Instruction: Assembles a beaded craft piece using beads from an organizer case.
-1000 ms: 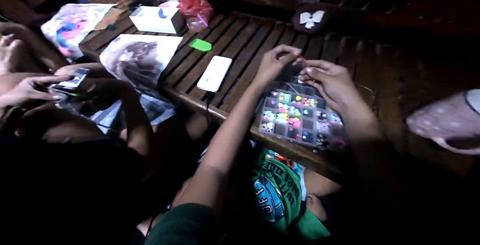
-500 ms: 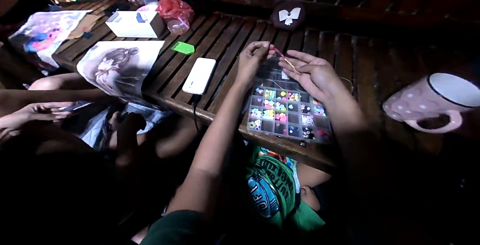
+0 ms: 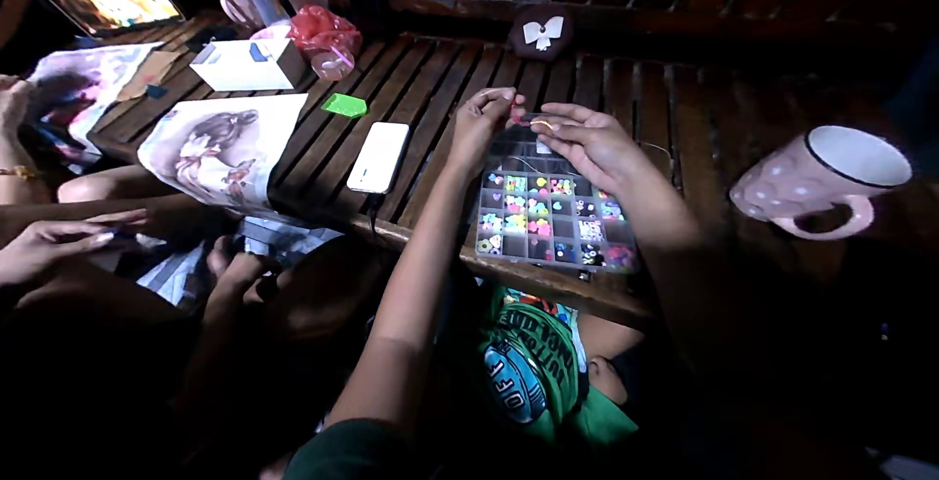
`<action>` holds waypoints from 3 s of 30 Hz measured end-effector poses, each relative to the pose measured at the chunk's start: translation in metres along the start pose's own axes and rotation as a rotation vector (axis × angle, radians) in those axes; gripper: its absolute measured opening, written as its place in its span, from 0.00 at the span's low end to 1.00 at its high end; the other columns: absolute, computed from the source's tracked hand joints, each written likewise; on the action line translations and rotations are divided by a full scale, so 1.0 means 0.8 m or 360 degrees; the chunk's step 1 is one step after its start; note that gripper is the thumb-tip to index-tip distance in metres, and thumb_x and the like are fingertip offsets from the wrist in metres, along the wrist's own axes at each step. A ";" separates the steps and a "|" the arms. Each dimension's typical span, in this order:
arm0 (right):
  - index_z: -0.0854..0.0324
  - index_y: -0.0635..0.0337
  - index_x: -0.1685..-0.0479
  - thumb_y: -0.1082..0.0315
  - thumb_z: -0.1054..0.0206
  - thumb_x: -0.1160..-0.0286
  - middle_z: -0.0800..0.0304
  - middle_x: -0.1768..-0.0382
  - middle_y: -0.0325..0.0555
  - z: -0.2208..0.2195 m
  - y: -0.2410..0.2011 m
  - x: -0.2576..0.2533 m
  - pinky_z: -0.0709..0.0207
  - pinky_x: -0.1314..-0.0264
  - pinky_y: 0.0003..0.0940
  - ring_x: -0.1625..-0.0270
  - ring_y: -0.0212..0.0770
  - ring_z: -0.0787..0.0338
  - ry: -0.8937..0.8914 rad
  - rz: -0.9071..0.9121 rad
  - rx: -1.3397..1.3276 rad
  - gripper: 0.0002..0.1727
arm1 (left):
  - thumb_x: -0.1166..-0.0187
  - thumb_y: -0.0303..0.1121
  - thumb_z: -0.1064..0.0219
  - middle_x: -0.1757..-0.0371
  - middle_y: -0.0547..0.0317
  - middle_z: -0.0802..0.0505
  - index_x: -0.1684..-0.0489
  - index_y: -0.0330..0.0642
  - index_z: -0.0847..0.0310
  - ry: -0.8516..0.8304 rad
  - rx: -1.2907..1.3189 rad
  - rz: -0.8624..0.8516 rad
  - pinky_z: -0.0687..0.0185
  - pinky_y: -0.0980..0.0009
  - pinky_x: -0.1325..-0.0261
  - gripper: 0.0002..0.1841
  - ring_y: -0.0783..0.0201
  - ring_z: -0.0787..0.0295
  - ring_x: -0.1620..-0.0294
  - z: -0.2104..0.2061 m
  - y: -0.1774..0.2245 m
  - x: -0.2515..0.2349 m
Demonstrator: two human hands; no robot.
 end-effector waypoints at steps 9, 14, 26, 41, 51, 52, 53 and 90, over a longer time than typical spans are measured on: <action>0.23 0.62 0.35 0.76 0.50 0.12 0.11 0.49 0.39 0.009 0.004 -0.003 0.16 0.43 0.27 0.52 0.31 0.10 -0.0021 0.0002 0.0087 0.16 | 0.12 0.25 0.42 0.63 0.58 0.12 0.48 0.29 0.20 -0.0255 -0.0164 0.0134 0.15 0.74 0.57 0.08 0.72 0.15 0.66 -0.010 -0.005 0.002; 0.18 0.50 0.41 0.64 0.40 0.12 0.12 0.53 0.28 0.028 0.015 -0.014 0.15 0.46 0.25 0.53 0.26 0.12 -0.0112 0.0082 0.0255 0.09 | 0.15 0.23 0.38 0.57 0.51 0.10 0.46 0.25 0.18 -0.0306 -0.0313 0.0091 0.18 0.74 0.55 0.09 0.72 0.17 0.62 -0.014 0.005 0.008; 0.20 0.48 0.43 0.78 0.35 0.22 0.11 0.60 0.21 0.025 0.021 -0.017 0.14 0.49 0.18 0.59 0.19 0.11 -0.0164 0.0182 0.0374 0.15 | 0.15 0.21 0.39 0.66 0.54 0.14 0.56 0.25 0.17 -0.0400 -0.0295 0.0147 0.22 0.75 0.60 0.06 0.72 0.21 0.67 -0.019 0.016 0.016; 0.24 0.54 0.35 0.79 0.40 0.17 0.08 0.56 0.29 0.020 0.018 -0.012 0.11 0.50 0.22 0.56 0.25 0.06 -0.0168 0.0004 0.0478 0.16 | 0.12 0.21 0.44 0.69 0.56 0.16 0.48 0.21 0.23 -0.0302 -0.0136 0.0100 0.25 0.79 0.68 0.08 0.75 0.26 0.74 -0.020 0.009 0.008; 0.21 0.51 0.34 0.66 0.34 0.18 0.11 0.45 0.26 0.029 0.023 -0.022 0.15 0.42 0.22 0.46 0.23 0.10 -0.0114 0.0420 0.0529 0.16 | 0.14 0.21 0.40 0.68 0.52 0.12 0.50 0.21 0.19 -0.0237 -0.0126 0.0160 0.21 0.77 0.64 0.08 0.74 0.22 0.72 -0.018 0.009 0.007; 0.20 0.51 0.33 0.65 0.34 0.18 0.10 0.44 0.27 0.033 0.024 -0.025 0.15 0.42 0.23 0.45 0.24 0.11 -0.0130 0.0480 0.0531 0.17 | 0.14 0.20 0.40 0.67 0.51 0.12 0.49 0.21 0.19 -0.0245 -0.0117 0.0166 0.20 0.77 0.63 0.08 0.73 0.21 0.71 -0.018 0.008 0.008; 0.20 0.52 0.32 0.64 0.34 0.18 0.11 0.44 0.28 0.035 0.025 -0.027 0.15 0.42 0.23 0.44 0.24 0.11 -0.0132 0.0529 0.0548 0.17 | 0.15 0.19 0.39 0.66 0.51 0.11 0.47 0.20 0.20 -0.0262 -0.0110 0.0177 0.20 0.77 0.63 0.09 0.73 0.20 0.72 -0.019 0.008 0.009; 0.16 0.72 0.49 0.69 0.36 0.16 0.17 0.46 0.61 0.009 -0.002 0.001 0.22 0.46 0.28 0.50 0.38 0.16 0.0233 0.0988 0.1322 0.12 | 0.12 0.25 0.42 0.64 0.62 0.09 0.52 0.31 0.16 -0.0550 -0.0385 0.0262 0.15 0.76 0.55 0.08 0.75 0.13 0.64 -0.013 0.010 0.013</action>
Point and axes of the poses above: each hand's wrist, its own x-axis away from the middle knuckle, its own z-axis out of the back of the hand, y = z × x, the point moved 1 cm from there along -x, towards the middle knuckle
